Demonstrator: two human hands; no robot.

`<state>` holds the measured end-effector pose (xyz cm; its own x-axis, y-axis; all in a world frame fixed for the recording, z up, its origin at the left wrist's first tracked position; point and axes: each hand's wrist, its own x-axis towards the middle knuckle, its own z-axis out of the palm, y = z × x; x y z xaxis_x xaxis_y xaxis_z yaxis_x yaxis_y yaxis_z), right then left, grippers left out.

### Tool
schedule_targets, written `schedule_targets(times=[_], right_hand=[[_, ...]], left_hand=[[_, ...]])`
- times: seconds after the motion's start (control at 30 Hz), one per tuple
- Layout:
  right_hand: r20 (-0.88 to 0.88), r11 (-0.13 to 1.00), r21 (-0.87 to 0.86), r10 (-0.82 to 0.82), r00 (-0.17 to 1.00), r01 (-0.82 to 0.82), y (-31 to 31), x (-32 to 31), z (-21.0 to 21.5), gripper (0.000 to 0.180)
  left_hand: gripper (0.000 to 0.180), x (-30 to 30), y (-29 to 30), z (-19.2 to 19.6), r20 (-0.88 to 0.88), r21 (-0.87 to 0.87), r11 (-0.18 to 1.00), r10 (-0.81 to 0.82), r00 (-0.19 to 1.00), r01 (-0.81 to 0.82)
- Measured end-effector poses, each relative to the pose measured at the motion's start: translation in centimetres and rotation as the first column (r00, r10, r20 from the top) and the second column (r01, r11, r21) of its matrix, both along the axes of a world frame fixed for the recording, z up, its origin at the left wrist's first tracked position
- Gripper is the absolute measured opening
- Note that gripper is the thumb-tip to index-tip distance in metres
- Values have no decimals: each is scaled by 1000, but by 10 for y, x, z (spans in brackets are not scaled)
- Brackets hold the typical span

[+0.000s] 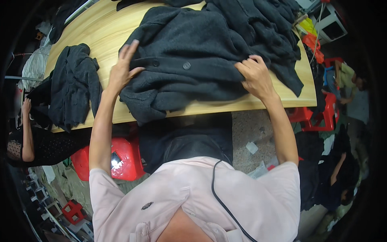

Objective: The recorder is buttoning a series of dark grey knitted sweaters on a wooden table.

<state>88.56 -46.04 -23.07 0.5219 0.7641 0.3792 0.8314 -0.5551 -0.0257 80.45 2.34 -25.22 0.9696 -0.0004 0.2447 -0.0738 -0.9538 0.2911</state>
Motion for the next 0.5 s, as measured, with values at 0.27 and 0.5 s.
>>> schedule_targets(times=[0.27,0.5], right_hand=[[-169,983,20,-178,969,183,-18,44,39,13],[611,980,174,-30,791,-98,86,185,196,6]], left_hand=[[38,-5,23,34,-534,-186,974,-213,819,132],[35,-11,135,243,174,100,990,85,981,-104]])
